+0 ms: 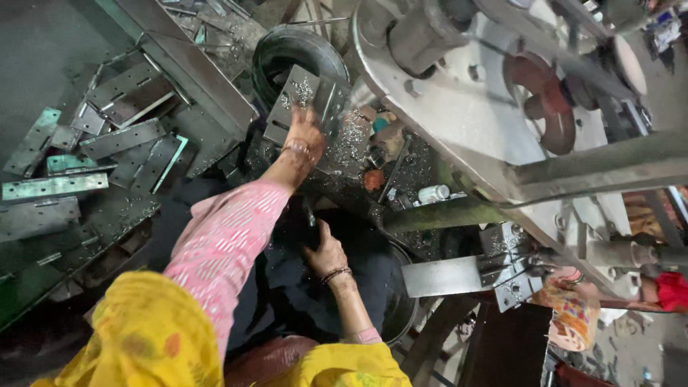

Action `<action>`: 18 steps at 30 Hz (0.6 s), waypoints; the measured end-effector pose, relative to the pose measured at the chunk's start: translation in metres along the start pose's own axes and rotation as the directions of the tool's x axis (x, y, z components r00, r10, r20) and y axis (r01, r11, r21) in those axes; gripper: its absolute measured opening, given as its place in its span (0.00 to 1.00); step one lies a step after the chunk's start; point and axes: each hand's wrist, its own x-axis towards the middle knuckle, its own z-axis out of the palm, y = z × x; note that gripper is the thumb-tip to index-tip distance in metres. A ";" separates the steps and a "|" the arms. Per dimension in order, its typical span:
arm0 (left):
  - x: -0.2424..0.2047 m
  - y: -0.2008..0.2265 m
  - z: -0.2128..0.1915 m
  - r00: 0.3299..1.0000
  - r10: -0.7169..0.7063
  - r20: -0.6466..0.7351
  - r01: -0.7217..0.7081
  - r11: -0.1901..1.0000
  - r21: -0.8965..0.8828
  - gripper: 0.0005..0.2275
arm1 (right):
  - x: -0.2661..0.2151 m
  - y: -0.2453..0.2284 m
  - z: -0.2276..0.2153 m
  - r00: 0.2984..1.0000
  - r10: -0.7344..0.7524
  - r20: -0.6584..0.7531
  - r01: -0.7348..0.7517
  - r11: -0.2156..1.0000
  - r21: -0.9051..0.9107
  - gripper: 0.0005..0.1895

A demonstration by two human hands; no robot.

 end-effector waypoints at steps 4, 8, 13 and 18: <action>-0.050 0.025 0.030 0.996 0.048 -0.076 -0.049 0.999 -0.003 0.18 | 0.001 -0.018 -0.017 0.998 0.032 0.049 -0.033 0.999 0.019 0.43; -0.060 0.042 0.083 0.908 0.016 -0.418 0.048 0.989 0.143 0.18 | -0.002 -0.016 -0.014 0.999 0.014 0.029 -0.014 1.000 0.010 0.42; -0.044 0.035 0.097 0.820 0.004 -0.572 0.089 0.987 0.134 0.15 | 0.005 -0.006 -0.004 1.000 0.002 0.001 -0.002 1.000 0.003 0.43; -0.078 0.032 0.055 0.702 -0.008 -0.712 -0.035 0.998 -0.046 0.12 | 0.010 0.014 0.003 1.000 0.009 0.010 -0.010 0.999 0.052 0.40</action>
